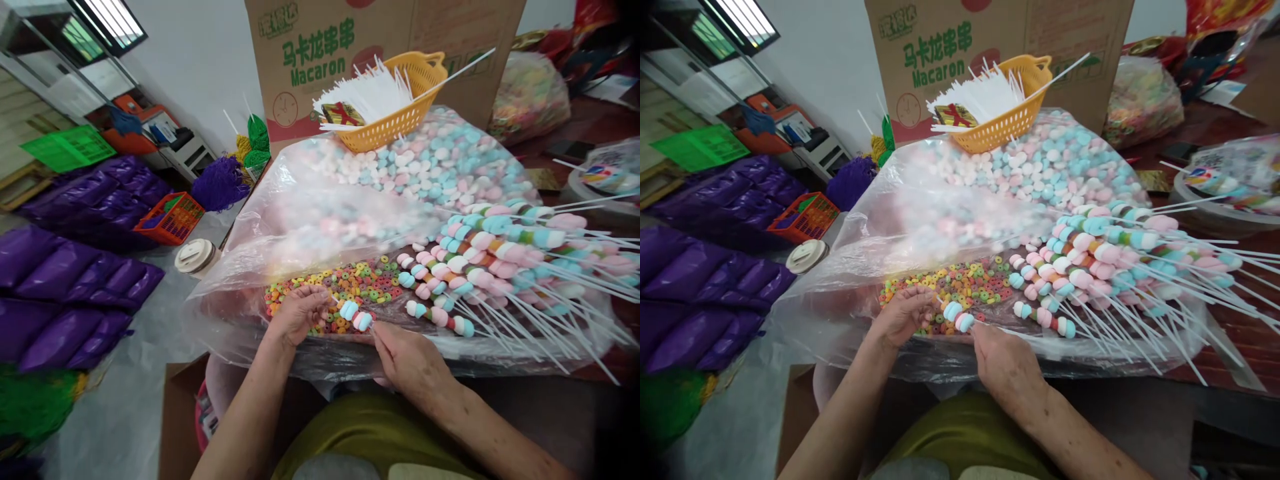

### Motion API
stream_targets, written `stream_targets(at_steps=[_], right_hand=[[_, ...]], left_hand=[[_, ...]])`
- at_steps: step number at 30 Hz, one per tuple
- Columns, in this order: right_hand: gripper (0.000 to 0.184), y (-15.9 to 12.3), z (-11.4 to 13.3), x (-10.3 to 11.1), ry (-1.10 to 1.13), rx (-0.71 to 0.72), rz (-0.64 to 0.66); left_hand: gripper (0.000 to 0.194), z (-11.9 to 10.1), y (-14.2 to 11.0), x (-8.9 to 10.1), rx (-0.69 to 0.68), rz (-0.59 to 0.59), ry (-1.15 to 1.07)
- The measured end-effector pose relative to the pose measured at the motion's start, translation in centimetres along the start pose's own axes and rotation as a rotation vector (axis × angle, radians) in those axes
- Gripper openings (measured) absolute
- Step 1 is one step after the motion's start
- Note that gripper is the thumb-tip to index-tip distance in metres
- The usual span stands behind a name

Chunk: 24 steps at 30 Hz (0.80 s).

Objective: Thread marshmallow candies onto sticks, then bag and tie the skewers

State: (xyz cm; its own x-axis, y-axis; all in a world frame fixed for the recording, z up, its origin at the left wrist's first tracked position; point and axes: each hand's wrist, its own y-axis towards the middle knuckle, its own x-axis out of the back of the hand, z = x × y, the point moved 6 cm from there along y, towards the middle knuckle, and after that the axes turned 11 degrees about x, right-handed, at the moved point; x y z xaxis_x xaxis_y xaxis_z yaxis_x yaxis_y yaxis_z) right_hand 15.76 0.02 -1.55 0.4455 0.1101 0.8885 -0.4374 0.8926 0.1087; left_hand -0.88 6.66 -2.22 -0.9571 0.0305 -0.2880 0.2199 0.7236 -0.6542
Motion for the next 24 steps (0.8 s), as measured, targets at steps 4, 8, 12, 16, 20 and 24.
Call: stream_targets(at_steps=[4, 8, 12, 16, 20, 24], right_hand=[[0.023, -0.3, 0.4, 0.7, -0.049, -0.013, 0.051], [0.023, 0.0, 0.6, 0.7, -0.027, -0.039, 0.061], [0.028, 0.8, 0.5, 0.5, 0.059, 0.012, -0.056], [0.028, 1.5, 0.0, 0.3, 0.158, 0.034, -0.161], [0.027, 2.8, -0.4, 0.0, 0.153, -0.006, -0.176], [0.027, 5.7, -1.6, 1.3, 0.131, -0.054, -0.133]], left_hand=[[0.029, 0.7, 0.2, -0.6, 0.036, 0.043, -0.040], [0.030, 1.1, 0.0, -1.3, 0.034, 0.076, -0.046], [0.032, 0.9, -0.1, -1.4, -0.064, 0.044, -0.080], [0.032, 1.7, 0.7, -2.1, -0.103, 0.019, -0.116], [0.032, 1.8, 2.1, -2.8, -0.149, -0.025, -0.072], [0.034, -1.7, 1.4, -2.7, -0.142, -0.093, 0.115]])
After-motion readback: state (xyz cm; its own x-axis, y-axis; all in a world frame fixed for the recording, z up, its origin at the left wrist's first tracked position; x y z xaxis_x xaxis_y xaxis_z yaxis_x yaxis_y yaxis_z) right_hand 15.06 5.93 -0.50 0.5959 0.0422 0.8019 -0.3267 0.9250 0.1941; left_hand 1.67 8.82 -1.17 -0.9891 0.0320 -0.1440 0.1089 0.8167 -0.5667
